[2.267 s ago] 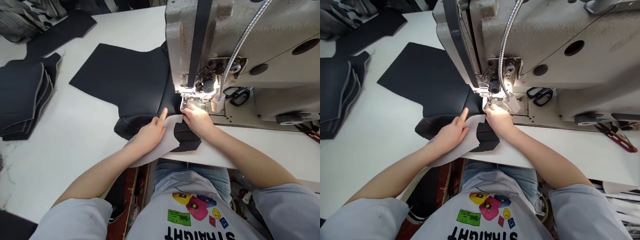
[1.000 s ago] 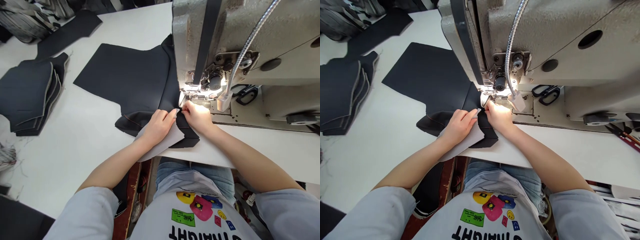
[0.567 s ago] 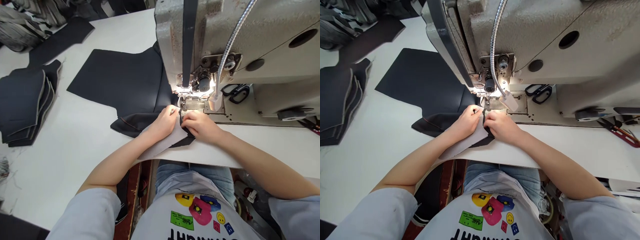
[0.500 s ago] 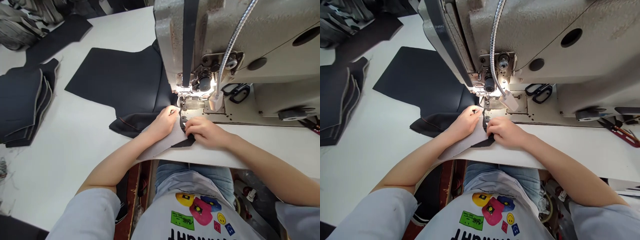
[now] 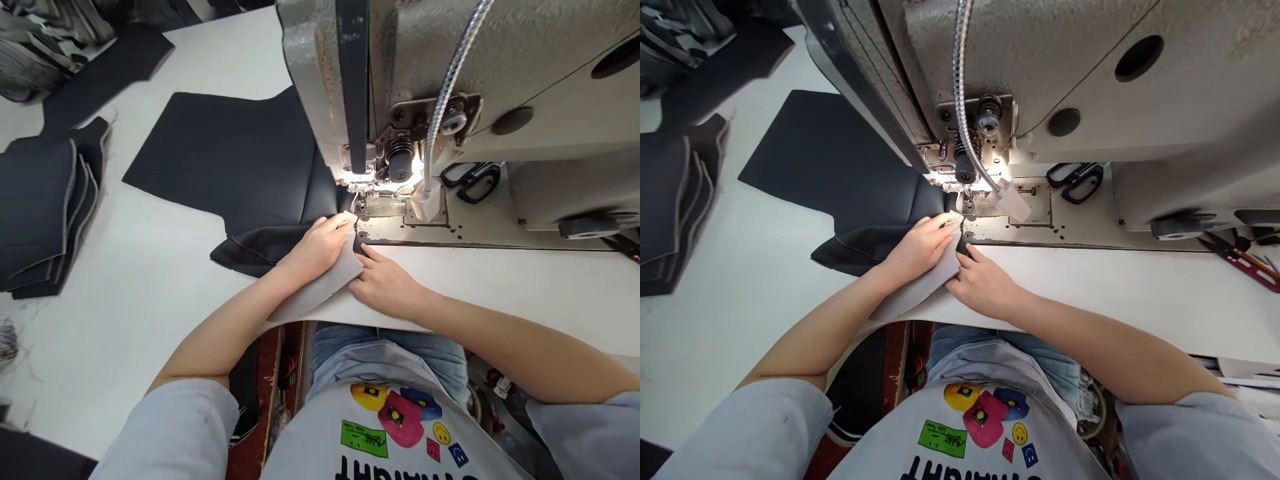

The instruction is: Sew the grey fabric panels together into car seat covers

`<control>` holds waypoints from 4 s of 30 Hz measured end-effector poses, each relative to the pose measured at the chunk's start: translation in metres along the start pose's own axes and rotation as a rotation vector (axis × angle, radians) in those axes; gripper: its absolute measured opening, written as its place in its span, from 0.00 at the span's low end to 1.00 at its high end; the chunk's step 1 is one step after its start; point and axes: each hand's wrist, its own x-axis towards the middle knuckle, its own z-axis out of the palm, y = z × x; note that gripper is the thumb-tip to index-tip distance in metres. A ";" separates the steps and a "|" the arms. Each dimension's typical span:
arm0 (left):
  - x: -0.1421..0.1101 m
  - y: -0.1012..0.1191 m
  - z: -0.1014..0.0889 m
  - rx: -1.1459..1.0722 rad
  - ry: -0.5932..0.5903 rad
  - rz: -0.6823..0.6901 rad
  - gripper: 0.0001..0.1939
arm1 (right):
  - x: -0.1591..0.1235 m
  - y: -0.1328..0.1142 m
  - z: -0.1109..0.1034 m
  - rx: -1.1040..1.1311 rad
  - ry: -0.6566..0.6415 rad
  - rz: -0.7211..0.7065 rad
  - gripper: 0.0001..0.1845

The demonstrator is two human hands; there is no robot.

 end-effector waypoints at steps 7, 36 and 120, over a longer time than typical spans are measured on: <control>0.019 0.003 0.005 0.009 0.041 -0.043 0.18 | -0.003 0.025 -0.003 -0.109 0.086 -0.026 0.17; 0.035 0.015 0.004 0.064 -0.020 -0.105 0.18 | -0.015 0.029 0.009 -0.119 0.233 0.062 0.19; 0.031 0.052 -0.033 0.099 -0.456 -0.319 0.39 | -0.011 0.017 0.012 0.143 0.055 -0.158 0.15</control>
